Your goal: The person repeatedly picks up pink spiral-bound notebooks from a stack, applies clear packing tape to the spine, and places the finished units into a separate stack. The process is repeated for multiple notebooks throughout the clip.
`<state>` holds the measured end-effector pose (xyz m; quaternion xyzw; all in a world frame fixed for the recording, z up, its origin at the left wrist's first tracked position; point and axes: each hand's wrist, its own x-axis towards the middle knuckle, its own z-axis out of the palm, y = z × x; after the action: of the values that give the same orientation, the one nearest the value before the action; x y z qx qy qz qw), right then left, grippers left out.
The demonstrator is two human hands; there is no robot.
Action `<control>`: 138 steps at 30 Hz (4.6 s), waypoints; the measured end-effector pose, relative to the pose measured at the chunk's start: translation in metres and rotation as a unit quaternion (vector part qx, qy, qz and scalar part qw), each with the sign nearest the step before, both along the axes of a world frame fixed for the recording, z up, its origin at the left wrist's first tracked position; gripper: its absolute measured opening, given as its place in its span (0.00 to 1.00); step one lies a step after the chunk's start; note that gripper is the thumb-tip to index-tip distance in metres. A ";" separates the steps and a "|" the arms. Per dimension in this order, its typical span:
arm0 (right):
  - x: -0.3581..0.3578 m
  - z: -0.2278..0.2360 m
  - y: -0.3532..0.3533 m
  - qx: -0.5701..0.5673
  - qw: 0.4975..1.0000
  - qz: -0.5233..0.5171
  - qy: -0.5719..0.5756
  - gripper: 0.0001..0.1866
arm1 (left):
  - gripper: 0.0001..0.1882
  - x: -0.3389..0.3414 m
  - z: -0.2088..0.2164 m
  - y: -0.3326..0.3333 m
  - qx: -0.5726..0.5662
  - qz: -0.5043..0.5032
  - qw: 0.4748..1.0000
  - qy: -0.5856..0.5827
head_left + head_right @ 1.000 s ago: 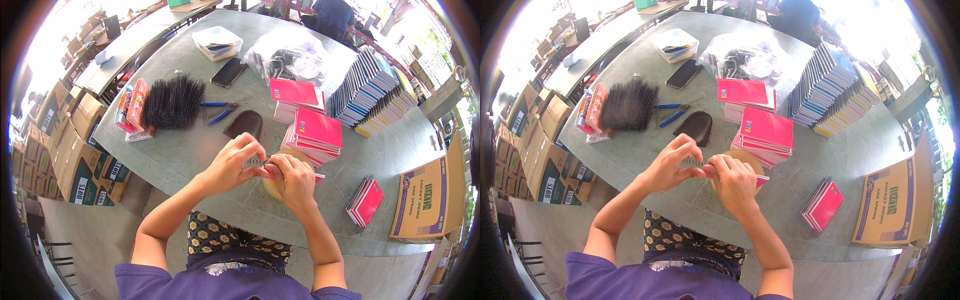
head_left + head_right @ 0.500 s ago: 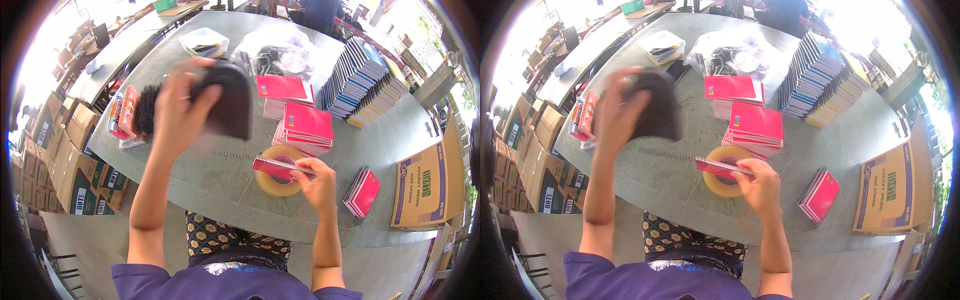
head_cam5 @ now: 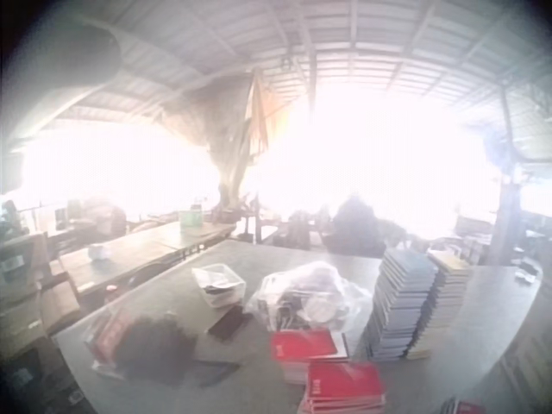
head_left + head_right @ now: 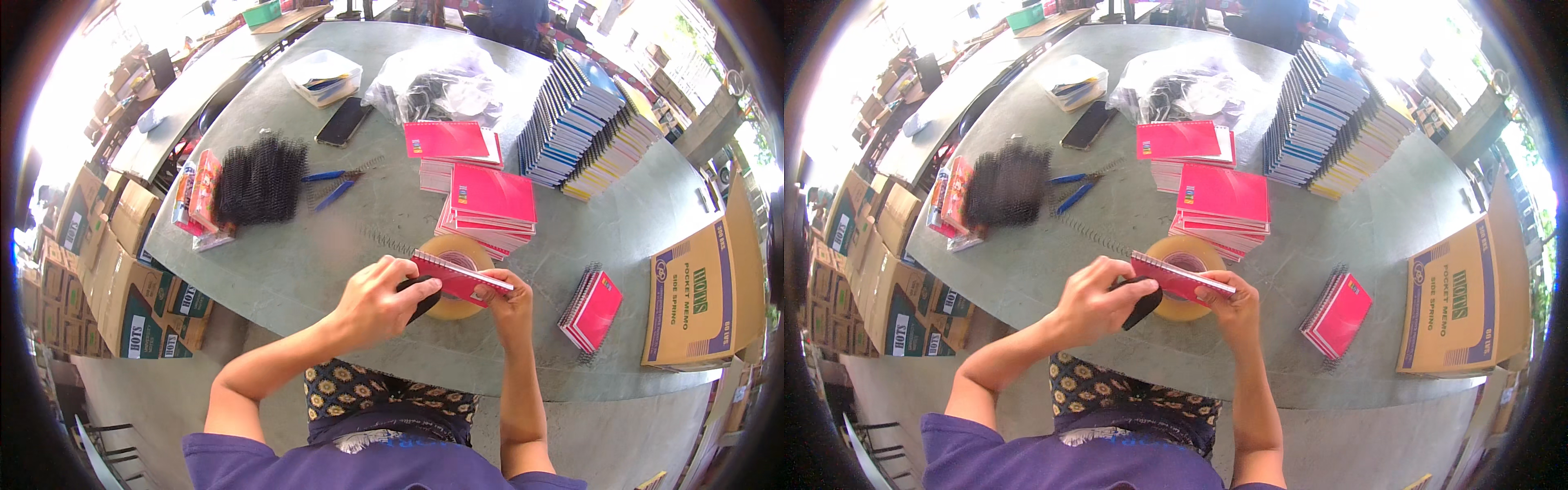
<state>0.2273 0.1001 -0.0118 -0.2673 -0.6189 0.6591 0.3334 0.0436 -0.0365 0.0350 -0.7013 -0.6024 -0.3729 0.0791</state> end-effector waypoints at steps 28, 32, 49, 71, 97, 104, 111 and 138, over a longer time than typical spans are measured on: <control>0.001 -0.006 0.008 0.039 0.995 0.045 0.085 0.09 | 0.11 0.002 -0.010 -0.012 0.009 0.067 0.997 0.044; -0.005 -0.002 0.005 0.077 0.992 0.068 0.068 0.07 | 0.12 -0.002 0.006 0.024 -0.025 0.004 0.998 0.060; 0.005 -0.002 0.004 0.068 0.994 0.076 0.039 0.10 | 0.11 -0.003 0.008 0.030 -0.017 0.010 0.998 0.063; -0.007 -0.004 -0.005 0.064 0.988 0.050 0.130 0.08 | 0.20 -0.010 -0.030 -0.022 -0.142 0.086 0.986 0.017; 0.006 -0.011 -0.011 0.034 0.996 -0.007 0.081 0.10 | 0.14 0.021 0.034 0.025 0.124 0.095 0.979 -0.128; 0.018 -0.017 -0.007 0.093 0.995 0.034 0.012 0.12 | 0.15 0.032 0.032 0.033 0.083 0.044 0.990 -0.103; 0.021 -0.025 -0.005 0.082 0.994 0.076 0.008 0.14 | 0.16 0.039 0.027 0.038 0.087 0.007 0.992 -0.096; 0.020 -0.003 -0.016 0.046 0.995 -0.003 0.093 0.11 | 0.18 0.024 0.002 0.045 -0.071 -0.047 0.989 0.119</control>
<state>0.2477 0.0839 -0.0146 -0.1909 -0.6141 0.6512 0.4030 0.0673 0.0084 0.0373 -0.7723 -0.5796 -0.2463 0.0830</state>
